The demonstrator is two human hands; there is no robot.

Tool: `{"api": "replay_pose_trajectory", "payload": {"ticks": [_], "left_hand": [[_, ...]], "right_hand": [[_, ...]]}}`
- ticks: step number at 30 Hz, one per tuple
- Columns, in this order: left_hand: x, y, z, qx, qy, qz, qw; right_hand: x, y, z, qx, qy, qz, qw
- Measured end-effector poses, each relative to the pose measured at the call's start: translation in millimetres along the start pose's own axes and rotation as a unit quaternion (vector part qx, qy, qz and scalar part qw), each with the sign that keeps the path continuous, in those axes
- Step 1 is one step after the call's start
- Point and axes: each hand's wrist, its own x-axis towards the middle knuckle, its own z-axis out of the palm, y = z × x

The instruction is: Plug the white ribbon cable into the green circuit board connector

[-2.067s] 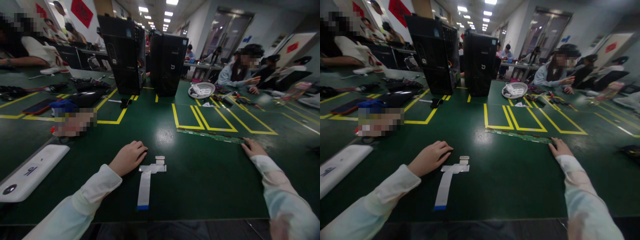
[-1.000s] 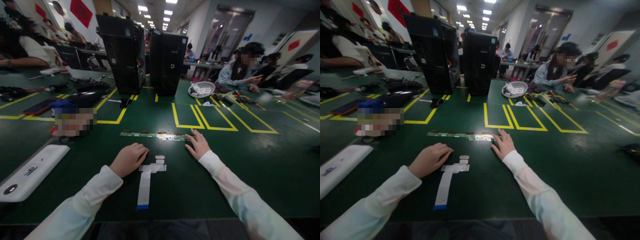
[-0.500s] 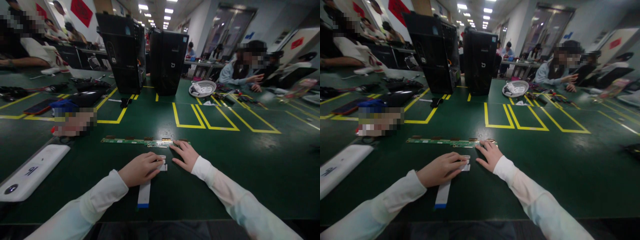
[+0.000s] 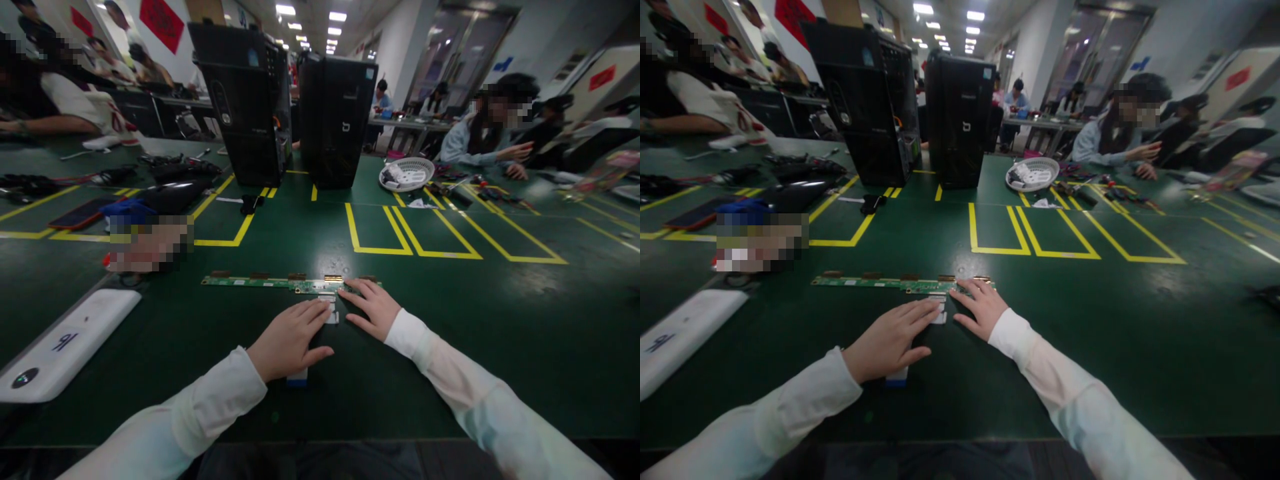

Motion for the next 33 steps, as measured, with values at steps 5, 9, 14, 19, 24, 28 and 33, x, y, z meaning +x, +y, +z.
{"api": "replay_pose_trajectory", "payload": {"ticks": [5,9,14,19,24,28,33], "left_hand": [[1.6,1.2,3.0,-0.007,0.008,-0.011,1.000],[1.9,1.7,6.1,-0.018,0.011,-0.022,1.000],[2.1,1.5,5.9,-0.027,0.004,-0.030,0.999],[1.6,1.5,6.5,-0.030,-0.001,-0.038,0.999],[2.2,1.8,8.9,-0.037,0.014,-0.038,0.998],[3.3,1.1,10.7,-0.037,0.009,-0.045,0.998],[5.3,1.9,12.5,-0.034,0.018,-0.048,0.998]], "right_hand": [[-0.2,0.9,-1.0,0.006,-0.001,-0.009,1.000],[-0.4,0.9,-1.2,0.011,-0.002,-0.007,1.000],[0.1,1.7,0.4,0.018,0.004,-0.010,1.000],[0.4,2.6,1.5,0.019,0.013,-0.018,1.000],[0.5,3.6,0.8,0.024,0.013,-0.018,0.999],[0.8,6.0,0.0,0.035,0.009,-0.025,0.999],[0.4,7.1,-1.0,0.040,0.006,-0.035,0.999]]}}
